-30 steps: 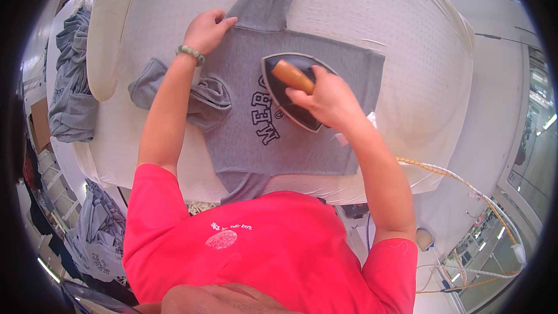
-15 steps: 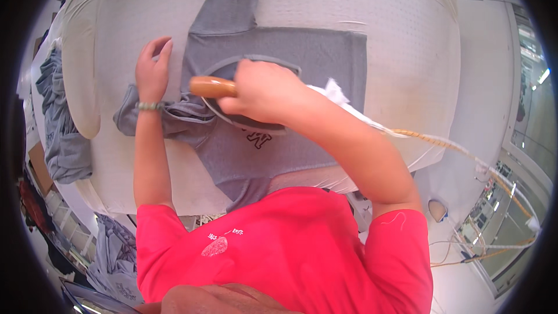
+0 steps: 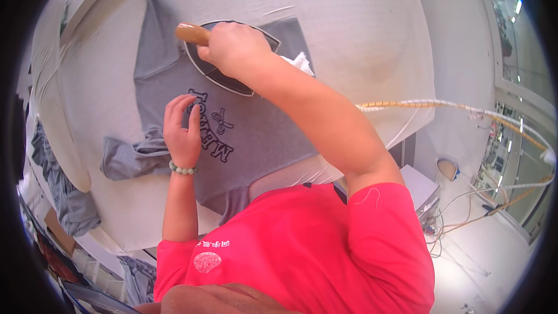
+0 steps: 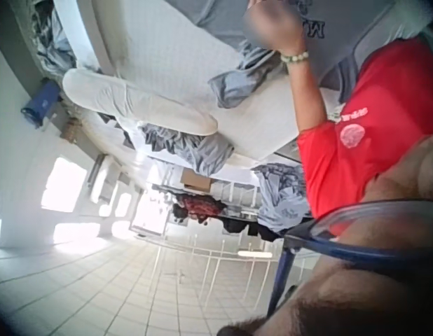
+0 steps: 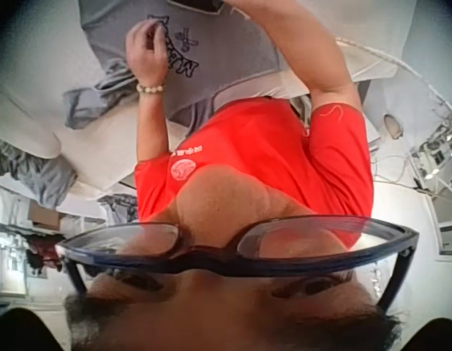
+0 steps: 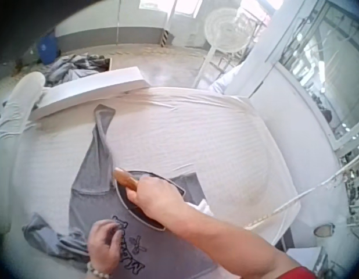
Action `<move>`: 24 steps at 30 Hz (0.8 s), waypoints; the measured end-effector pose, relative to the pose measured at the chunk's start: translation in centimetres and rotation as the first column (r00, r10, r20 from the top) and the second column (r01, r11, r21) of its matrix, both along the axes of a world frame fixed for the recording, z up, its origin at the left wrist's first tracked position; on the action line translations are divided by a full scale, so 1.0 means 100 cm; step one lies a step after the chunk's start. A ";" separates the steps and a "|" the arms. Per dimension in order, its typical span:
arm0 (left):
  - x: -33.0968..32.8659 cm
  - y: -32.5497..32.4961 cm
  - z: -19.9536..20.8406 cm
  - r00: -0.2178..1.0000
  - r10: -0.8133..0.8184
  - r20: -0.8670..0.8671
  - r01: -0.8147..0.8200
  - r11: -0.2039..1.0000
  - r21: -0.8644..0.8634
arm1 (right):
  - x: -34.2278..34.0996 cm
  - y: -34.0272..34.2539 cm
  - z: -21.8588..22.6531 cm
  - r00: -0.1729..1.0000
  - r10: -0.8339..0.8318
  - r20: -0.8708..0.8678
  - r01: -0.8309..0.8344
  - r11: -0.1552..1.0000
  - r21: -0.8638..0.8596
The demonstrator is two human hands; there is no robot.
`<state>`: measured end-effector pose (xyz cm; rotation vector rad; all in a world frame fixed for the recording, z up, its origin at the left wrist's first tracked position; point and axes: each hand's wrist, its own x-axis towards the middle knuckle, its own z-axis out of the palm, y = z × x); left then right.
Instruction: Ironing and folding a grey hoodie on a pressing table.
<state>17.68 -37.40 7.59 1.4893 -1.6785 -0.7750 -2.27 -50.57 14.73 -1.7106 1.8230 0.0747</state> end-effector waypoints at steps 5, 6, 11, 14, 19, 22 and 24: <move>-0.002 0.019 -0.006 0.995 -0.018 0.101 0.017 1.000 0.012 | -0.067 -0.009 0.004 0.997 -0.051 -0.058 0.053 0.998 0.029; -0.001 0.024 -0.007 0.991 -0.015 0.135 0.014 1.000 0.010 | -0.090 -0.011 0.006 0.993 -0.080 -0.083 0.080 0.997 -0.005; -0.032 0.033 -0.015 0.972 -0.126 0.199 0.131 0.991 -0.016 | -0.211 0.020 0.000 0.920 -0.379 -0.096 0.389 0.914 0.120; -0.093 0.005 -0.025 0.903 -0.249 0.351 0.279 0.959 -0.039 | -0.264 0.044 -0.015 0.907 -0.365 -0.209 0.360 0.931 -0.063; -0.212 -0.079 -0.052 0.830 -0.250 0.498 0.358 0.924 -0.132 | -0.302 0.061 -0.027 0.937 -0.310 -0.161 0.276 0.939 -0.204; -0.231 -0.103 -0.060 0.759 -0.265 0.595 0.444 0.879 -0.174 | -0.305 0.062 -0.025 0.947 -0.295 -0.126 0.274 0.949 -0.157; -0.232 -0.106 -0.062 0.712 -0.278 0.645 0.477 0.865 -0.153 | -0.305 0.062 -0.022 0.950 -0.288 -0.121 0.272 0.954 -0.128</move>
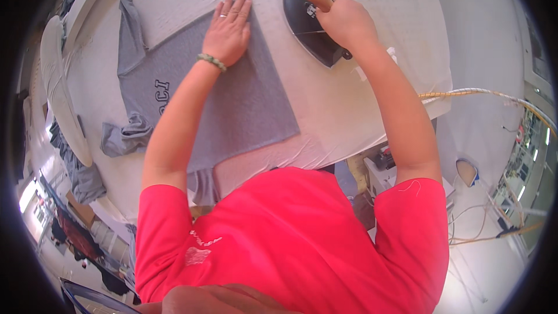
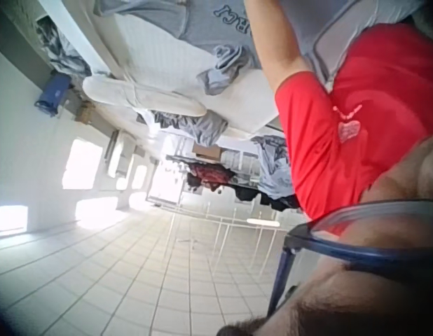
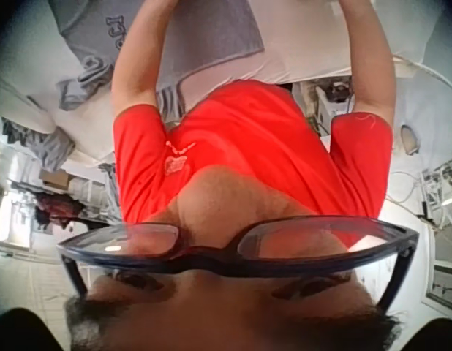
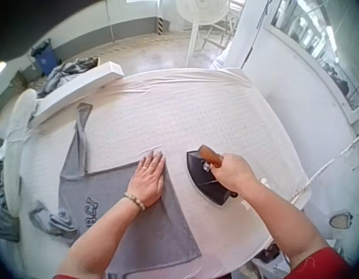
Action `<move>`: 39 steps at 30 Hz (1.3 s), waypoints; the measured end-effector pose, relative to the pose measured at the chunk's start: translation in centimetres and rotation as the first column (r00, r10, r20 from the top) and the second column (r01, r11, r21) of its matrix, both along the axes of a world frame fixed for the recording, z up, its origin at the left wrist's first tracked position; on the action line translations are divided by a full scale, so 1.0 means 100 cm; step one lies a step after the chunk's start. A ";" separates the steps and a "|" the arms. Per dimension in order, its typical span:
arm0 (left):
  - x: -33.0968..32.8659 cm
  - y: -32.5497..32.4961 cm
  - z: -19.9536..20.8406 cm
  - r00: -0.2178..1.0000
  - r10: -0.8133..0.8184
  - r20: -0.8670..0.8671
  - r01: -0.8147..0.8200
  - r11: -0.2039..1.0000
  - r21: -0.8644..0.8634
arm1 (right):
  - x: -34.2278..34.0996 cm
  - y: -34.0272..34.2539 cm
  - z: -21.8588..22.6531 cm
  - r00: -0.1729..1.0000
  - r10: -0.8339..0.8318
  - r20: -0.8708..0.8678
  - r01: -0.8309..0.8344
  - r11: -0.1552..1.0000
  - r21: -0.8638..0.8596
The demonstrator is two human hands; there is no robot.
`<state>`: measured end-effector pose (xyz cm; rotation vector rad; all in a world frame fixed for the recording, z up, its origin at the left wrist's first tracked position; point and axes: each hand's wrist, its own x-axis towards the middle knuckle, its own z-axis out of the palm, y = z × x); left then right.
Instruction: Ironing and folding a grey hoodie on a pressing table.
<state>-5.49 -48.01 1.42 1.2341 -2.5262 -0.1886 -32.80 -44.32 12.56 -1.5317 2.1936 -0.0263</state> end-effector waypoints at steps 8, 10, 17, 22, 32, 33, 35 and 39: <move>-0.001 0.006 0.003 0.997 0.079 -0.016 -0.079 0.997 0.012 | 0.000 0.001 0.012 0.988 0.145 0.048 -0.148 0.987 0.067; -0.003 0.004 0.005 0.999 0.030 -0.017 -0.029 0.999 0.032 | 0.001 0.001 0.013 0.983 0.183 0.032 -0.185 0.980 0.075; -0.011 0.047 0.015 0.982 0.105 -0.159 -0.104 0.995 0.012 | -0.001 -0.007 0.015 0.976 0.198 0.094 -0.208 0.971 0.117; -0.005 0.089 0.024 0.973 0.228 -0.037 -0.224 0.970 0.092 | 0.016 -0.020 0.020 0.904 0.405 0.135 -0.405 0.914 -0.031; -0.045 0.201 0.016 0.980 0.164 -0.112 -0.125 0.947 0.295 | 0.127 -0.115 0.003 0.718 0.677 0.163 -0.653 0.736 -0.180; -0.048 0.209 0.013 0.972 0.170 -0.163 -0.120 0.952 0.280 | 0.131 -0.121 0.001 0.695 0.701 0.160 -0.671 0.712 -0.207; -0.052 0.226 0.010 0.975 0.175 -0.136 -0.132 0.951 0.280 | 0.134 -0.120 -0.001 0.720 0.670 0.182 -0.668 0.740 -0.079; -0.058 0.253 0.003 0.976 0.162 -0.145 -0.128 0.968 0.217 | 0.129 -0.092 0.004 0.677 0.716 0.171 -0.712 0.696 -0.096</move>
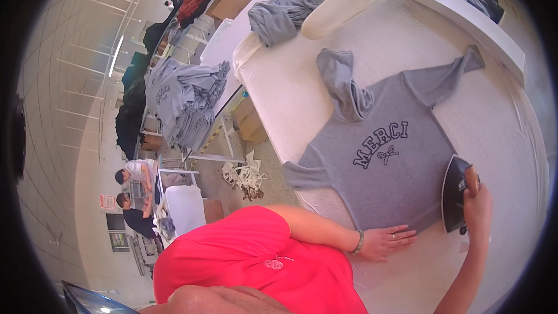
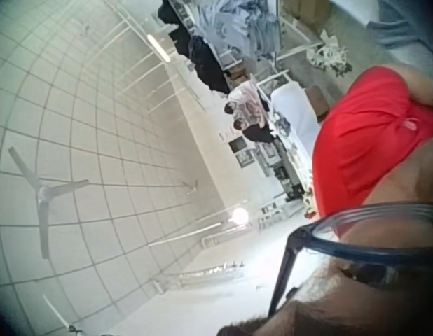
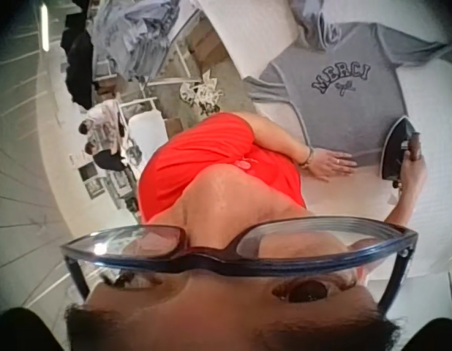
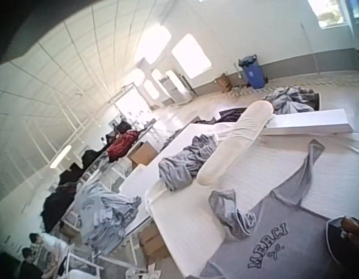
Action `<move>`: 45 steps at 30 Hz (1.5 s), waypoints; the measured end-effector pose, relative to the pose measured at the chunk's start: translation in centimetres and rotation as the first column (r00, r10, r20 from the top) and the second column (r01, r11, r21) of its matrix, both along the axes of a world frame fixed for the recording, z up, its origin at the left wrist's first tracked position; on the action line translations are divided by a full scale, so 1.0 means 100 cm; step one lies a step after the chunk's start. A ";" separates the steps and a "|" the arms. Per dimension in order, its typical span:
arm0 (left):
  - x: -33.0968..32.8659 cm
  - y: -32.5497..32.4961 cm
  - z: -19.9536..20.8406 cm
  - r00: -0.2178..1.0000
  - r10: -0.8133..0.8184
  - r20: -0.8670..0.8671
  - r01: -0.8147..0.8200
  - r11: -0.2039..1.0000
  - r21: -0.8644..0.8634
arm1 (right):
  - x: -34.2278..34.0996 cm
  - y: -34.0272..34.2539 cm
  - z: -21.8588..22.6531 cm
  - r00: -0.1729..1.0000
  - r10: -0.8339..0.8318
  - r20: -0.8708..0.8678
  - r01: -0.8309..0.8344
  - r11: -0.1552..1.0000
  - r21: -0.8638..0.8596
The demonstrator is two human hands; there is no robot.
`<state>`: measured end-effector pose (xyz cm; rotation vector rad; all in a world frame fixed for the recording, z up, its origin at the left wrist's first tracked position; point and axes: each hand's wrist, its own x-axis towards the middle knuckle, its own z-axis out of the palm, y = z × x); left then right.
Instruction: Ironing and folding a grey hoodie on a pressing table.
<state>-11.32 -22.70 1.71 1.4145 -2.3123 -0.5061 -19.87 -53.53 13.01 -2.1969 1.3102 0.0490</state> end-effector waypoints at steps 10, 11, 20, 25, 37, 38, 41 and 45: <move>0.016 0.053 -0.023 0.967 -0.248 -0.066 0.237 0.962 -0.136 | -0.010 0.100 0.021 0.997 0.078 -0.014 -0.077 0.992 0.100; 0.022 0.059 -0.022 0.955 -0.286 -0.071 0.274 0.951 -0.144 | -0.011 0.109 0.021 0.996 0.086 -0.033 -0.082 0.991 0.105; 0.118 0.111 0.027 0.978 0.162 -0.131 -0.184 0.966 -0.180 | -0.024 0.196 0.045 0.994 0.089 -0.057 -0.081 0.988 0.129; 0.152 0.129 0.049 0.845 0.527 -0.097 -0.535 0.837 -0.115 | -0.037 0.249 0.041 0.977 0.127 -0.172 -0.092 0.975 0.201; 0.150 0.113 0.049 0.824 0.557 -0.099 -0.565 0.820 -0.087 | -0.102 0.307 0.026 0.949 0.171 -0.264 -0.125 0.976 0.180; 0.151 0.115 0.053 0.800 0.581 -0.150 -0.596 0.799 -0.084 | -0.109 0.312 0.025 0.949 0.190 -0.251 -0.150 0.974 0.168; 0.151 0.120 0.058 0.810 0.578 -0.094 -0.583 0.812 -0.028 | -0.118 0.322 0.025 0.948 0.251 -0.198 -0.222 0.963 0.154; 0.147 0.110 0.057 0.813 0.575 -0.094 -0.578 0.816 -0.010 | -0.104 0.309 0.027 0.953 0.286 -0.100 -0.278 0.957 0.082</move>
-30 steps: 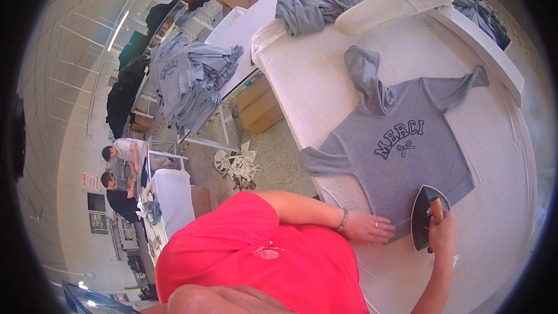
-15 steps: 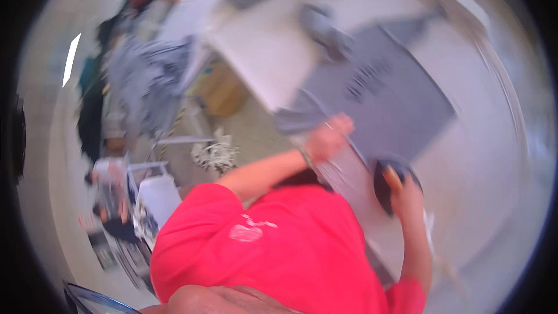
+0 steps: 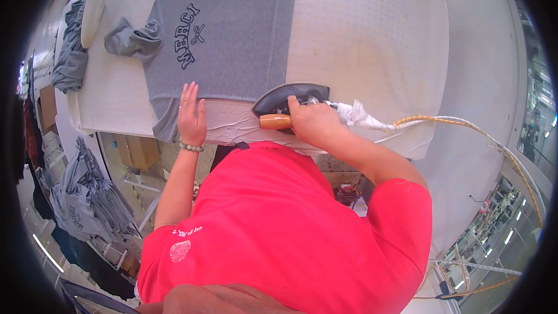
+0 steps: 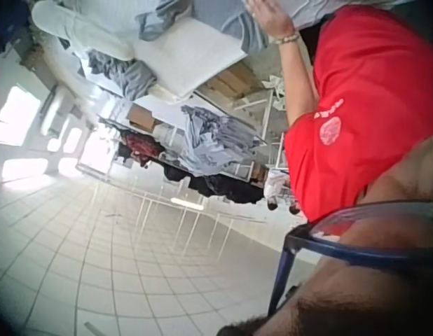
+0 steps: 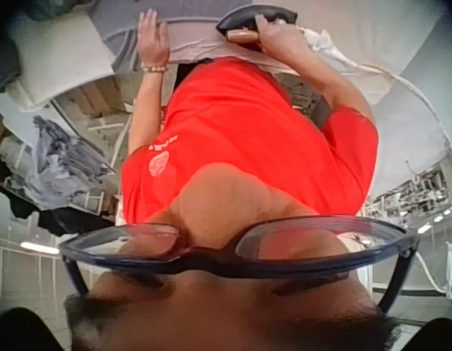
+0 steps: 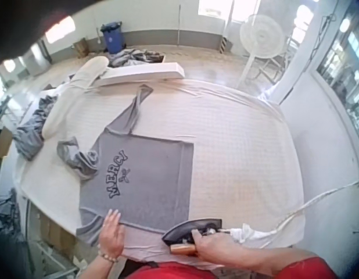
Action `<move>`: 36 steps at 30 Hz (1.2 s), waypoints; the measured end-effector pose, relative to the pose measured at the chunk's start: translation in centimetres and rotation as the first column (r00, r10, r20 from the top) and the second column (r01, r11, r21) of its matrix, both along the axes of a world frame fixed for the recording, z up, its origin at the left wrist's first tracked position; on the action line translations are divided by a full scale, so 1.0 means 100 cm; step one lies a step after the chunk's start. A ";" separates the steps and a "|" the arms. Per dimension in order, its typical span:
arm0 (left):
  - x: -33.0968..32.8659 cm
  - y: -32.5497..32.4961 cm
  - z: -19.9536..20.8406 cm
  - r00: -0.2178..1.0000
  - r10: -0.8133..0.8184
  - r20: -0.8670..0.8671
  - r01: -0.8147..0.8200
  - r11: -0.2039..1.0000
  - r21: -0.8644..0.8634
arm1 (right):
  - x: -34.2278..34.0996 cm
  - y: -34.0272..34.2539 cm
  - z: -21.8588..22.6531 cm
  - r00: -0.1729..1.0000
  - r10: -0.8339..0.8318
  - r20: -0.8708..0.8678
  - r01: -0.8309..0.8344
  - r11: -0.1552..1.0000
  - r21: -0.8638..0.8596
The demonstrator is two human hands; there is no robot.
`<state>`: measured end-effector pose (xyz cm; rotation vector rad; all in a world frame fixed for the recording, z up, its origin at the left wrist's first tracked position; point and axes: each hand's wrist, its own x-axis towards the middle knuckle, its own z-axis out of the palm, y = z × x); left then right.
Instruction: Ironing and folding a grey hoodie on a pressing table.
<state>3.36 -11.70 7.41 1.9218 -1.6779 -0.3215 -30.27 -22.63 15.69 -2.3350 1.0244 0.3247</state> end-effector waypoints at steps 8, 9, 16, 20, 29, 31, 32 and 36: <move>-0.001 -0.026 -0.001 0.998 -0.008 0.057 0.006 1.000 0.031 | 0.044 -0.132 -0.024 0.997 -0.068 -0.034 0.061 0.983 -0.175; 0.003 -0.028 -0.005 0.995 -0.020 0.093 0.016 0.999 0.042 | 0.050 -0.157 -0.028 0.988 -0.155 0.004 0.152 0.965 -0.215; 0.090 -0.027 -0.019 0.762 0.546 0.348 -0.578 0.816 -0.014 | 0.044 -0.325 -0.016 0.754 -0.655 -0.047 0.654 0.756 -0.030; 0.133 -0.003 -0.013 0.596 0.802 0.039 -0.766 0.553 0.329 | -0.005 -0.311 -0.022 0.705 -0.708 -0.051 0.709 0.705 0.015; 0.152 -0.004 -0.048 0.673 0.735 0.079 -0.720 0.628 0.295 | -0.076 -0.155 -0.017 0.682 -0.720 -0.129 0.708 0.694 -0.129; 0.151 -0.009 -0.040 0.694 0.712 0.105 -0.712 0.659 0.242 | -0.066 -0.153 0.002 0.601 -0.773 -0.204 0.785 0.619 -0.033; 0.149 -0.007 -0.032 0.650 0.755 -0.082 -0.707 0.641 0.297 | -0.057 -0.155 0.013 0.700 -0.705 -0.113 0.690 0.709 -0.148; 0.108 0.037 0.022 0.365 0.710 -0.603 -0.649 0.658 0.382 | 0.004 -0.166 0.042 0.918 -0.359 0.169 0.397 0.808 -0.435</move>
